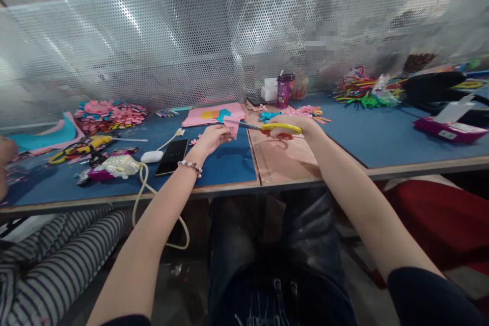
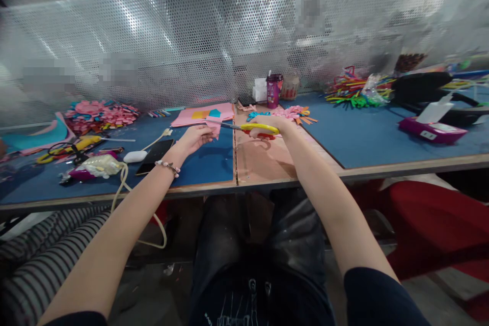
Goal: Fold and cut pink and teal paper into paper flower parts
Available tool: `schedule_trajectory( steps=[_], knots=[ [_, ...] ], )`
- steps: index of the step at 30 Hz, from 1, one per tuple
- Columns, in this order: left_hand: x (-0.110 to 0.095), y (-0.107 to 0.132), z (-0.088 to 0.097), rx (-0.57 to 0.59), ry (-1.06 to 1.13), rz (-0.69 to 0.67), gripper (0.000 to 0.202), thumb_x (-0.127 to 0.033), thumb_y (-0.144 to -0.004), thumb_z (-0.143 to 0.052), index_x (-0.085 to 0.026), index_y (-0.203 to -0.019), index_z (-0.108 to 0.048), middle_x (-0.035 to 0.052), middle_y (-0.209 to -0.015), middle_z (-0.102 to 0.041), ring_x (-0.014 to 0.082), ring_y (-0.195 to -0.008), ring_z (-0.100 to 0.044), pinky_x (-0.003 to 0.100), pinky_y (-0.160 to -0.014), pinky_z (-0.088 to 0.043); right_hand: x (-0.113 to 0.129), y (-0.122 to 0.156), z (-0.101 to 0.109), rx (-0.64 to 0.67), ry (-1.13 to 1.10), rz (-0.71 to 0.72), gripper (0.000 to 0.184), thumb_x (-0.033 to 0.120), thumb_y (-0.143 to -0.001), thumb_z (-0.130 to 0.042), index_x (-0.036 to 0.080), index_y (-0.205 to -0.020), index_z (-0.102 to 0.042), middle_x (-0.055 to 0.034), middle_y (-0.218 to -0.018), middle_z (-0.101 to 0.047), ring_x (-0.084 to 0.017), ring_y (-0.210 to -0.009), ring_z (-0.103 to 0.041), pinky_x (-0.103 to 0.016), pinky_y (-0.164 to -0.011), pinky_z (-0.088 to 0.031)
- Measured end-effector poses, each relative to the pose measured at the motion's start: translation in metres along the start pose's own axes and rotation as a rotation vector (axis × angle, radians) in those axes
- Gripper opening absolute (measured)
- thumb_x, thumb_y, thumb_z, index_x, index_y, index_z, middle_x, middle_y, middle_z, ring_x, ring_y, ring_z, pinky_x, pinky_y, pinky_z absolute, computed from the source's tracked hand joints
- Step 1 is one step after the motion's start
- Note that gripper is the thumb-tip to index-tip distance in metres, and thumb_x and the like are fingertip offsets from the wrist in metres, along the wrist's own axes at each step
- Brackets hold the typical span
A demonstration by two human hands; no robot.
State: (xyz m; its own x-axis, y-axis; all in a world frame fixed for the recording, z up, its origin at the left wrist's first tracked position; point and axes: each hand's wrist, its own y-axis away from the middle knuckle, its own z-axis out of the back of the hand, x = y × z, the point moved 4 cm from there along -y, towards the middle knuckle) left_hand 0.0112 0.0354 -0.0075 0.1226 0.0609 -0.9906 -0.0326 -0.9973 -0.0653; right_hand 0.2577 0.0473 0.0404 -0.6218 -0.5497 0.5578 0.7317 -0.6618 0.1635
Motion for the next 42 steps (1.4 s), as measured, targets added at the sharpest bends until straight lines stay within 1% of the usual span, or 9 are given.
schedule_trajectory(
  steps=[3, 7, 12, 19, 25, 31, 39, 42],
  knots=[
    [-0.0016, 0.0012, -0.0009, 0.012, -0.028, -0.012, 0.007, -0.014, -0.083, -0.068, -0.009, -0.08, -0.065, 0.0116, -0.072, -0.073, 0.0149, -0.062, -0.07, 0.025, -0.064, -0.055, -0.0014, 0.0, 0.0017, -0.056, 0.001, -0.048, 0.015, 0.025, -0.077, -0.065, 0.017, -0.077, -0.053, 0.0056, -0.052, -0.048, -0.005, -0.037, -0.037, -0.019, -0.039, -0.033],
    [-0.0014, -0.0001, 0.0003, 0.031, -0.061, -0.037, 0.007, -0.015, -0.082, -0.068, -0.01, -0.08, -0.063, 0.0113, -0.073, -0.073, 0.016, -0.064, -0.071, 0.025, -0.064, -0.055, -0.0001, 0.0012, -0.0001, -0.054, -0.026, -0.075, 0.014, 0.025, -0.076, -0.064, 0.017, -0.077, -0.053, 0.0053, -0.054, -0.05, -0.006, -0.038, -0.038, -0.019, -0.039, -0.033],
    [-0.0014, -0.0018, 0.0014, 0.033, -0.063, -0.05, 0.007, -0.015, -0.081, -0.067, -0.009, -0.086, -0.066, 0.01, -0.073, -0.073, 0.0151, -0.064, -0.07, 0.024, -0.062, -0.054, 0.0014, 0.0026, -0.0008, -0.044, -0.051, -0.071, 0.013, 0.025, -0.077, -0.063, 0.017, -0.078, -0.053, 0.0043, -0.055, -0.052, -0.006, -0.04, -0.04, -0.019, -0.04, -0.033],
    [-0.0056, 0.0024, -0.0013, 0.016, -0.063, -0.028, 0.005, -0.013, -0.083, -0.065, -0.009, -0.081, -0.066, 0.0111, -0.071, -0.073, 0.0146, -0.063, -0.07, 0.023, -0.061, -0.053, 0.0, 0.0017, -0.0007, -0.043, -0.055, -0.045, 0.011, 0.022, -0.074, -0.062, 0.016, -0.078, -0.054, 0.0046, -0.054, -0.051, -0.006, -0.039, -0.04, -0.018, -0.038, -0.033],
    [-0.0019, -0.0018, 0.0038, 0.047, -0.059, -0.042, 0.007, -0.016, -0.083, -0.068, -0.009, -0.086, -0.068, 0.011, -0.075, -0.074, 0.0153, -0.065, -0.071, 0.023, -0.062, -0.053, -0.0003, 0.0007, 0.0004, -0.044, -0.03, -0.006, 0.013, 0.023, -0.073, -0.064, 0.017, -0.072, -0.053, 0.005, -0.052, -0.049, -0.007, -0.04, -0.042, -0.019, -0.04, -0.036],
    [-0.0021, -0.0024, 0.0045, 0.045, -0.056, -0.025, 0.01, -0.018, -0.083, -0.071, -0.009, -0.084, -0.068, 0.0113, -0.076, -0.074, 0.0145, -0.064, -0.07, 0.024, -0.062, -0.053, -0.0048, -0.0025, 0.0009, -0.038, -0.039, -0.005, 0.012, 0.022, -0.073, -0.064, 0.017, -0.072, -0.052, 0.0049, -0.052, -0.049, -0.008, -0.041, -0.044, -0.019, -0.04, -0.036],
    [-0.0014, -0.003, 0.0057, 0.047, -0.057, -0.039, 0.011, -0.018, -0.08, -0.073, -0.009, -0.084, -0.068, 0.0104, -0.075, -0.073, 0.0137, -0.064, -0.069, 0.021, -0.056, -0.05, -0.0007, 0.0016, 0.0002, -0.063, -0.014, -0.024, 0.011, 0.022, -0.074, -0.063, 0.018, -0.074, -0.053, 0.0045, -0.053, -0.05, -0.008, -0.04, -0.043, -0.019, -0.04, -0.035],
    [-0.0007, -0.0039, 0.0071, 0.031, -0.065, -0.039, 0.011, -0.017, -0.079, -0.073, -0.01, -0.086, -0.069, 0.0095, -0.075, -0.073, 0.0134, -0.064, -0.069, 0.02, -0.054, -0.048, 0.0011, 0.003, -0.0003, -0.062, -0.019, -0.037, 0.01, 0.02, -0.074, -0.062, 0.018, -0.075, -0.052, 0.0037, -0.054, -0.052, -0.009, -0.041, -0.045, -0.02, -0.04, -0.035]
  ],
)
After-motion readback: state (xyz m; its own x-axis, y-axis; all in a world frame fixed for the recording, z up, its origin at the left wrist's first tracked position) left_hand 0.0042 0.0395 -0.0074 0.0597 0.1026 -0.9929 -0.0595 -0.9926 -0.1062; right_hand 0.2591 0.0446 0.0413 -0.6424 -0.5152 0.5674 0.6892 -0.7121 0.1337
